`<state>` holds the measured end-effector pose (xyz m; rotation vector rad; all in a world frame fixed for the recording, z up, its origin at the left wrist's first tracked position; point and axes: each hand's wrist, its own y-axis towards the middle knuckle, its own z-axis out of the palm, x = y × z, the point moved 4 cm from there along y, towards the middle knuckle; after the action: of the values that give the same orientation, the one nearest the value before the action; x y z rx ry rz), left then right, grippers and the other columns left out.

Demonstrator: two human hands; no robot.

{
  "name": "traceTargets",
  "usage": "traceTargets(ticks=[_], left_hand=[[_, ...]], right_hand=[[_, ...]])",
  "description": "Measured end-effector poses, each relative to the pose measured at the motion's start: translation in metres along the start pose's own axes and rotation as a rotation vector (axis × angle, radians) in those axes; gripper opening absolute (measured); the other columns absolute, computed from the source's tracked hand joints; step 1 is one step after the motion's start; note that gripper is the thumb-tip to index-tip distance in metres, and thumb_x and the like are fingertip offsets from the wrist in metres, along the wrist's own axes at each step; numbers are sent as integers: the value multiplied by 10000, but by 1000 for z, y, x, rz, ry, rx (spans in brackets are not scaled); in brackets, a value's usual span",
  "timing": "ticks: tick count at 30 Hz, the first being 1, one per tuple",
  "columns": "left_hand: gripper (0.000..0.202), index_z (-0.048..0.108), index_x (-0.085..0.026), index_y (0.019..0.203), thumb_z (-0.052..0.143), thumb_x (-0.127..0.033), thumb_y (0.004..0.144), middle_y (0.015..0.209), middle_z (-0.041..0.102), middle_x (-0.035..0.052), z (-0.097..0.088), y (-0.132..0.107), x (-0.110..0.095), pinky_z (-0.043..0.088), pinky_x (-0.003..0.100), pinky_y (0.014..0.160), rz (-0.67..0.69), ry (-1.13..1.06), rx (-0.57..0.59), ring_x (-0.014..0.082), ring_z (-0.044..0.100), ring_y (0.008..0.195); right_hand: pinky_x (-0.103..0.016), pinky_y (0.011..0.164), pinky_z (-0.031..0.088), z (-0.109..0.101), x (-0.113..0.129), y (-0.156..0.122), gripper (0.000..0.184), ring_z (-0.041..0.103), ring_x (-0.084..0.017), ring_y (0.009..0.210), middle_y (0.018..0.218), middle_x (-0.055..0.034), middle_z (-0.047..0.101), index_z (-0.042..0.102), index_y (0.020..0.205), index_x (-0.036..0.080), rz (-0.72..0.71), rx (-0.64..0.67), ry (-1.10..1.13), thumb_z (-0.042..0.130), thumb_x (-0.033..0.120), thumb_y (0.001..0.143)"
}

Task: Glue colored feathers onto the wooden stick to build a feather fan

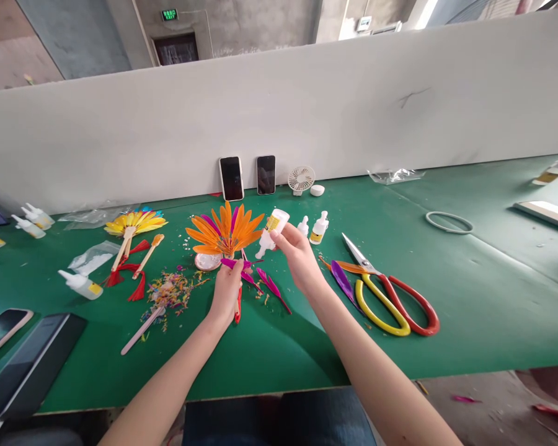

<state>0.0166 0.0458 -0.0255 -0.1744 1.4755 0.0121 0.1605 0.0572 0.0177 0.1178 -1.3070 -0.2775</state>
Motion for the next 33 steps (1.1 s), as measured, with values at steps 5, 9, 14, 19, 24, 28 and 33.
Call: traceTargets(ticks=[5, 9, 14, 19, 24, 28, 33], left_hand=[[330, 418, -195, 549, 621, -435, 649, 512, 453, -36, -1, 0, -1, 241, 209, 439, -8, 4, -2, 89, 457, 524], [358, 418, -188, 541, 631, -458, 644, 520, 470, -31, -1, 0, -1, 245, 199, 435, -15, -1, 4, 73, 429, 500], [394, 414, -182, 543, 643, -491, 631, 521, 481, -36, 0, 0, 0, 213, 196, 407, -17, -23, 31, 39, 320, 421], [401, 420, -179, 561, 651, -500, 629, 546, 520, -25, 1, -1, 1, 206, 194, 397, -18, -38, 41, 32, 296, 404], [372, 444, -177, 565, 629, -486, 658, 581, 563, 4, 0, 0, 0, 222, 202, 412, -10, -9, 27, 51, 357, 443], [358, 459, -174, 549, 618, -471, 671, 595, 575, 16, -1, 0, 0, 242, 210, 430, 1, 19, 14, 62, 383, 470], [346, 484, -172, 567, 615, -475, 672, 618, 594, 23, -1, 0, 2, 263, 210, 442, -1, 18, 28, 69, 417, 489]], right_hand=[[-275, 620, 417, -1, -8, 3, 376, 563, -158, 759, 860, -19, 676, 627, 891, 232, 126, 20, 143, 606, 539, 674], [-300, 673, 446, -1, -12, 4, 360, 583, -182, 808, 890, -44, 679, 634, 874, 235, 188, 66, 219, 599, 531, 672], [-309, 717, 438, -1, -11, 4, 304, 586, -190, 862, 933, -37, 680, 632, 857, 237, 178, 86, 212, 632, 459, 650], [-320, 777, 428, 0, -8, 2, 331, 578, -193, 930, 950, -15, 685, 625, 954, 251, 103, 71, 159, 665, 365, 646], [-335, 766, 440, 4, -2, 1, 361, 577, -187, 856, 911, -13, 679, 613, 933, 238, 28, 83, 28, 708, 397, 623], [-318, 677, 444, 5, -3, 0, 383, 560, -175, 757, 819, -7, 657, 605, 898, 228, -29, 64, -62, 726, 440, 602], [-312, 675, 439, 4, -2, 0, 369, 557, -164, 725, 759, -3, 632, 591, 818, 213, -62, 22, -83, 719, 485, 605]])
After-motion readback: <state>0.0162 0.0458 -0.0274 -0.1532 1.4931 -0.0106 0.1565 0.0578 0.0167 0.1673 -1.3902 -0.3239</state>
